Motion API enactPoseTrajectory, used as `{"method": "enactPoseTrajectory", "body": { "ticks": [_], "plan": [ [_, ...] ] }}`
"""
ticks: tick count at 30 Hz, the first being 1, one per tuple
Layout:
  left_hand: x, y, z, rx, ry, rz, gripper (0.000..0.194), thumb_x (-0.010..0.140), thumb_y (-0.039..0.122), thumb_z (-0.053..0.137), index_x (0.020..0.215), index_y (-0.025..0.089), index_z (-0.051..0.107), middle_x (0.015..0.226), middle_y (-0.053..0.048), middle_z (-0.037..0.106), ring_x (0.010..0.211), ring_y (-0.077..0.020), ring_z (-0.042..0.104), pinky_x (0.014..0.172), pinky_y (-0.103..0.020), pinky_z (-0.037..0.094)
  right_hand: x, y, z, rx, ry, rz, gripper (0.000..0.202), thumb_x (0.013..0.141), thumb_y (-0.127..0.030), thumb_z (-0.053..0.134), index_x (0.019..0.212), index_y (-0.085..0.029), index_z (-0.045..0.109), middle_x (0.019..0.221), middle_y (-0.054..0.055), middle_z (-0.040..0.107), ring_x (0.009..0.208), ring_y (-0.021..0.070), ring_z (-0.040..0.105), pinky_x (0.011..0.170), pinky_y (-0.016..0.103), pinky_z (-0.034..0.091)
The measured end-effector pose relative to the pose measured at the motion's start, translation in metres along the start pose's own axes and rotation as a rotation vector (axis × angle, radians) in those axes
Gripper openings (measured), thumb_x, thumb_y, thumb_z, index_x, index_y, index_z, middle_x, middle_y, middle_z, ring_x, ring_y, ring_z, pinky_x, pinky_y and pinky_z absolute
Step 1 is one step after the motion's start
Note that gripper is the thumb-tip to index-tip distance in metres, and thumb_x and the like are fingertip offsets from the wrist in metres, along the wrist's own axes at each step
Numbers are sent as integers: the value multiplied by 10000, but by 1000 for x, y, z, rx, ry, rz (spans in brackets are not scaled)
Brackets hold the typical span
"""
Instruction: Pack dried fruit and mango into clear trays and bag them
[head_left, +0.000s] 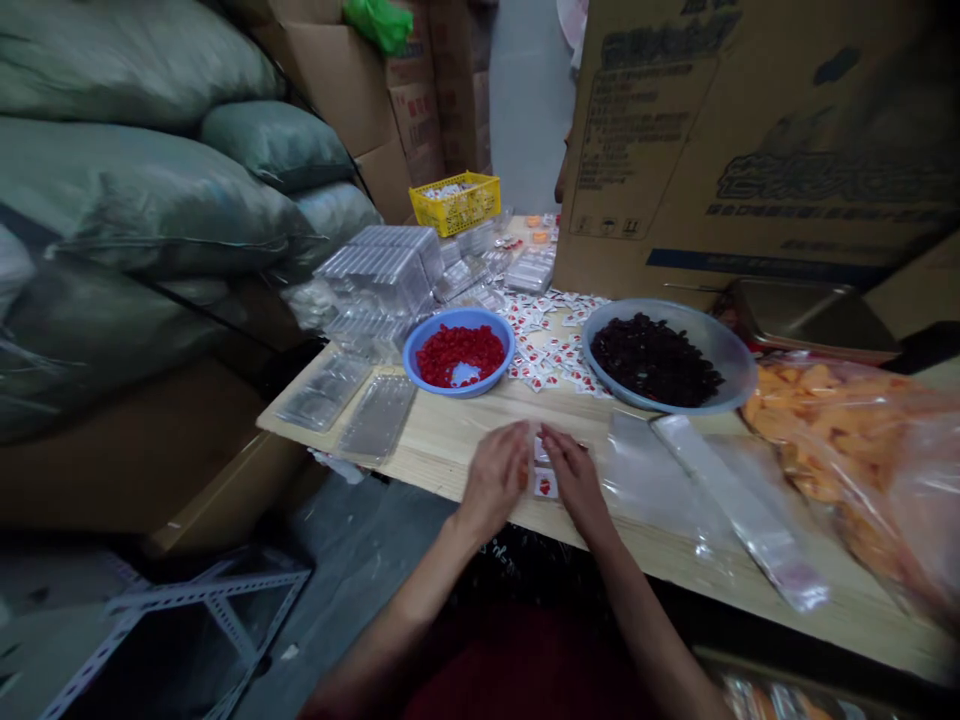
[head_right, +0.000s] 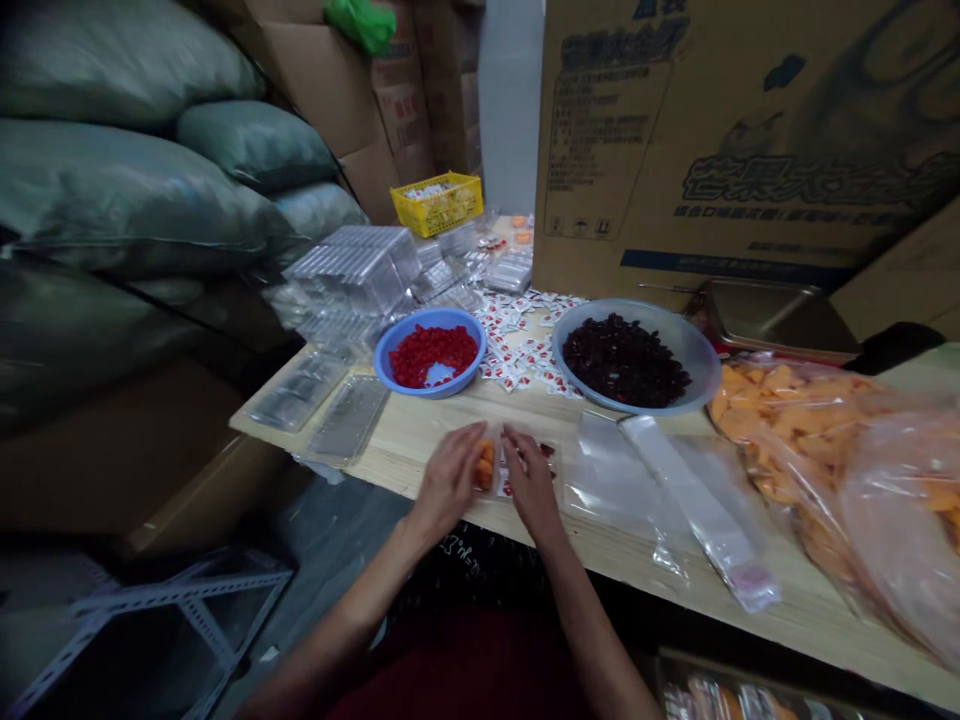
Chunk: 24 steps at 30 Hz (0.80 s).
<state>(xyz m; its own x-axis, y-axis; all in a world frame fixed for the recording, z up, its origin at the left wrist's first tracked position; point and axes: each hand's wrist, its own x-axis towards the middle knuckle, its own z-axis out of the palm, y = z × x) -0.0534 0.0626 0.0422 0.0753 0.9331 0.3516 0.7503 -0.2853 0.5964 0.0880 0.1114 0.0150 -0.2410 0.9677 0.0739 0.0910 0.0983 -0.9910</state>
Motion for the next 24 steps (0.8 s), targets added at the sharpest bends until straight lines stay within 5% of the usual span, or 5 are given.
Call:
{"method": "enactPoseTrajectory", "body": {
  "ticks": [4,7,12,15,24],
  "plan": [
    [-1,15,20,47,-191,162,637,949,445,500,1534,298,296,1571,-105,371,1485,-310,236,1181,-577,182,-15,-20,-2,552,-134,338,583,927,-686,362,1208,-276,667,1226,99,679,1178,273,604,952,473,503],
    [2,-11,5,223,-58,2,565,946,420,513,1485,304,386,1498,-106,478,1479,-340,237,1159,-661,62,-26,-33,-22,605,-146,378,492,906,-619,492,1290,-332,604,1359,78,610,1235,274,584,981,482,495],
    [0,-91,-80,318,321,-450,322,960,278,455,1243,185,577,1160,-119,664,1128,-240,577,1032,-435,383,-29,-11,-57,-22,30,78,487,876,-513,598,1313,-297,594,1335,98,615,1221,299,574,1079,535,386],
    [-1,-138,-118,335,167,-728,223,849,284,616,1036,166,645,997,-104,679,968,-240,605,882,-362,444,-26,28,-57,-453,107,-244,416,851,-503,602,1152,-229,689,1263,130,641,1223,330,546,1072,553,366],
    [-5,-190,-122,208,72,-874,159,765,312,648,688,174,650,639,-18,605,707,-177,561,643,-264,377,-44,66,-53,-813,166,-396,364,951,-418,471,1211,-229,644,1329,119,601,1331,350,450,1055,588,336]
  ]
}}
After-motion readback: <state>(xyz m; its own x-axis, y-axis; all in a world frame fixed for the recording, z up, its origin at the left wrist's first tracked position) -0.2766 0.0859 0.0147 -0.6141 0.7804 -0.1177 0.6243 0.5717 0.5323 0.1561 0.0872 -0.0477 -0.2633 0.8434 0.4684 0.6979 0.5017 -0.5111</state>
